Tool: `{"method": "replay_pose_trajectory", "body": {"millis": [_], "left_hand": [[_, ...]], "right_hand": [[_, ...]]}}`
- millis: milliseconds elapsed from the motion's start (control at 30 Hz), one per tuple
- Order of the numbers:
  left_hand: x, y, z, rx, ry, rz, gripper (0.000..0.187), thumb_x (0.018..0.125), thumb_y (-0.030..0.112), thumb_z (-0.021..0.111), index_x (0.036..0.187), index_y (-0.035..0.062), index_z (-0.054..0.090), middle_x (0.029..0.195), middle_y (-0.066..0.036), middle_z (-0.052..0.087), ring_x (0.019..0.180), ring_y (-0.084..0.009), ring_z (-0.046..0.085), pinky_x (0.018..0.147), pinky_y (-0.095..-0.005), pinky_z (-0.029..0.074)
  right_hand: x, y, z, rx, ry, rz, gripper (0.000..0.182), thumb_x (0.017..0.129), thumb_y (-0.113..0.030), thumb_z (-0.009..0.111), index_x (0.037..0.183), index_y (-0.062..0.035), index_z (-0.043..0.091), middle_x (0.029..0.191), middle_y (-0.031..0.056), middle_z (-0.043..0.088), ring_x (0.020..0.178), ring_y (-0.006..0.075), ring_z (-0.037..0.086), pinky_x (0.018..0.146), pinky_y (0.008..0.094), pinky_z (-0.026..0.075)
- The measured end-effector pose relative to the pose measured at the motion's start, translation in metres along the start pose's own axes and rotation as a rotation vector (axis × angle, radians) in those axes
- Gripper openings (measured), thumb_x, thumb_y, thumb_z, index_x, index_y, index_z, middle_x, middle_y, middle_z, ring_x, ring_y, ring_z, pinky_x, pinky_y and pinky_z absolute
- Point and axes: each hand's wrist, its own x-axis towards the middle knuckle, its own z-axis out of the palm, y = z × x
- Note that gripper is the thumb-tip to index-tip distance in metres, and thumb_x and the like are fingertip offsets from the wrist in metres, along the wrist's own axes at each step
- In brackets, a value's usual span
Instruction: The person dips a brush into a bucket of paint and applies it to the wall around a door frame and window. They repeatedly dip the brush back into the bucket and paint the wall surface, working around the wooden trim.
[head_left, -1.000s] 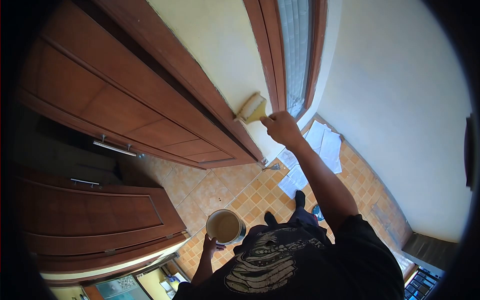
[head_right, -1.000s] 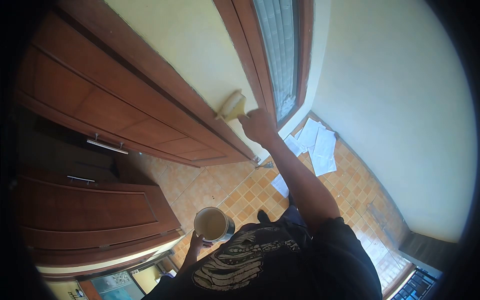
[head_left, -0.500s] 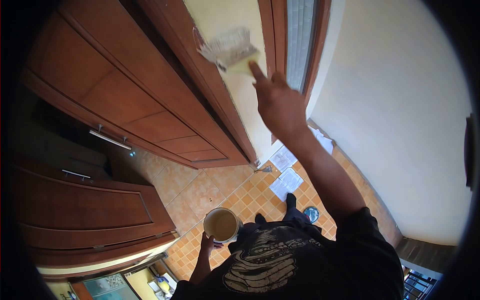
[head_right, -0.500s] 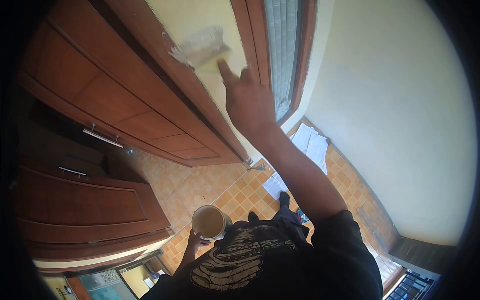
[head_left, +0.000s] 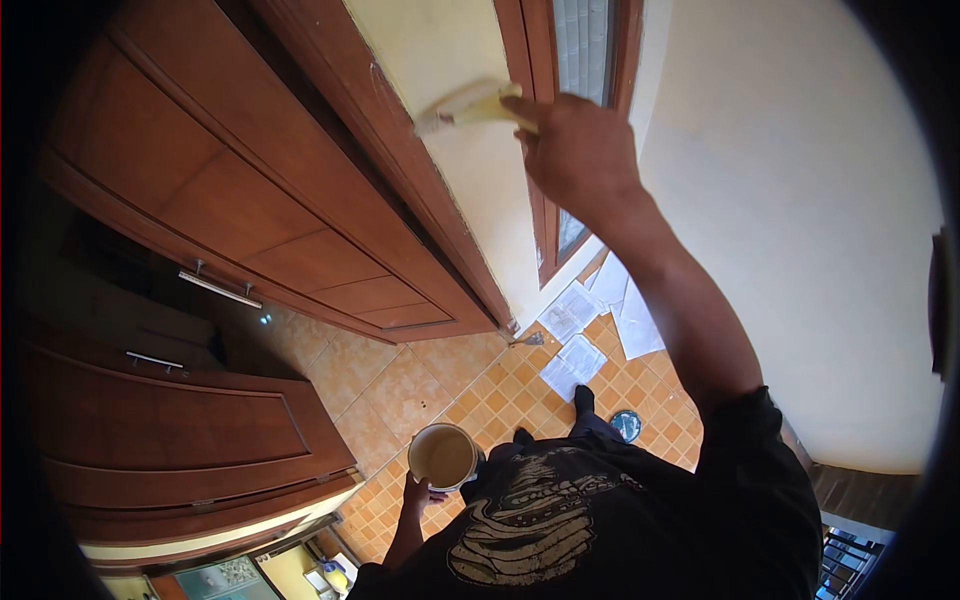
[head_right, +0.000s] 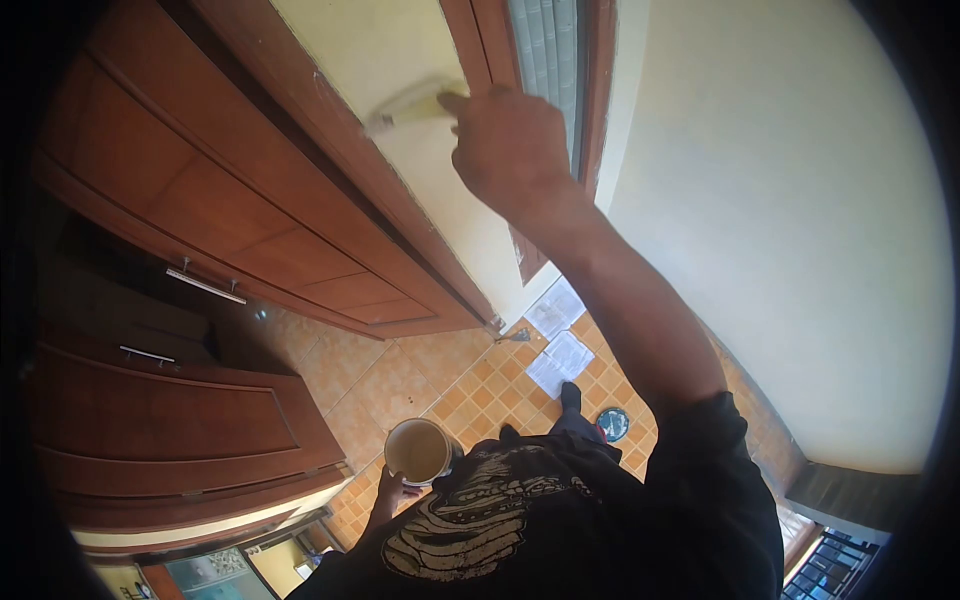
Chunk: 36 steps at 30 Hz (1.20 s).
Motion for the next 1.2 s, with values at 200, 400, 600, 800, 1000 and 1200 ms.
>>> {"method": "replay_pose_trajectory", "body": {"millis": [200, 400, 600, 800, 1000, 1200], "left_hand": [[0.008, 0.008, 0.007, 0.015, -0.026, 0.008, 0.049, 0.103, 0.022, 0.047, 0.145, 0.0149, 0.021, 0.103, -0.030, 0.067, 0.070, -0.0386, 0.074, 0.060, -0.0464, 0.064], [0.010, 0.024, 0.008, 0.010, -0.031, -0.003, 0.050, 0.103, 0.019, 0.045, 0.145, 0.0157, 0.020, 0.104, -0.031, 0.066, 0.071, -0.0393, 0.074, 0.061, -0.0472, 0.065], [0.019, 0.037, 0.000, 0.015, -0.024, 0.066, 0.051, 0.102, 0.016, 0.044, 0.147, 0.0153, 0.019, 0.107, -0.031, 0.065, 0.071, -0.0394, 0.074, 0.062, -0.0479, 0.065], [0.012, 0.024, -0.005, -0.048, -0.004, 0.051, 0.056, 0.098, 0.014, 0.045, 0.147, 0.0129, 0.019, 0.103, -0.030, 0.065, 0.072, -0.0388, 0.074, 0.063, -0.0481, 0.064], [0.001, 0.007, -0.009, -0.093, 0.007, 0.042, 0.051, 0.098, 0.013, 0.046, 0.144, 0.0119, 0.023, 0.103, -0.029, 0.066, 0.072, -0.0379, 0.074, 0.061, -0.0469, 0.065], [-0.018, 0.013, -0.014, -0.075, 0.023, 0.031, 0.050, 0.098, 0.014, 0.045, 0.143, 0.0111, 0.024, 0.101, -0.028, 0.067, 0.071, -0.0364, 0.074, 0.059, -0.0440, 0.064]], "right_hand": [[-0.007, -0.005, 0.006, 0.037, 0.248, 0.039, 0.044, 0.095, -0.014, 0.060, 0.138, -0.0279, 0.060, 0.090, 0.0111, 0.063, 0.067, 0.0304, 0.068, 0.055, 0.0436, 0.055], [-0.115, 0.014, 0.138, 0.076, -0.358, 0.061, 0.060, 0.089, -0.004, 0.055, 0.147, -0.0156, 0.047, 0.105, 0.0208, 0.057, 0.069, 0.0371, 0.068, 0.061, 0.0460, 0.056], [-0.113, 0.026, 0.161, 0.015, -0.488, 0.162, 0.034, 0.101, -0.033, 0.053, 0.115, -0.0047, 0.066, 0.092, 0.0221, 0.069, 0.077, 0.0360, 0.071, 0.069, 0.0470, 0.056], [-0.017, 0.005, 0.008, 0.103, -0.286, 0.239, 0.061, 0.100, -0.055, 0.052, 0.080, -0.0005, 0.072, 0.067, 0.0185, 0.068, 0.072, 0.0330, 0.071, 0.069, 0.0428, 0.055], [-0.009, -0.003, -0.010, 0.763, 0.000, 0.286, 0.055, 0.099, -0.053, 0.058, 0.099, 0.0008, 0.068, 0.067, 0.0090, 0.063, 0.062, 0.0157, 0.058, 0.061, 0.0322, 0.047], [-0.078, 0.014, 0.149, 1.111, -0.553, 0.631, 0.054, 0.102, -0.053, 0.053, 0.095, -0.0006, 0.062, 0.056, -0.0026, 0.041, 0.043, 0.0066, 0.033, 0.039, 0.0267, 0.027]]}}
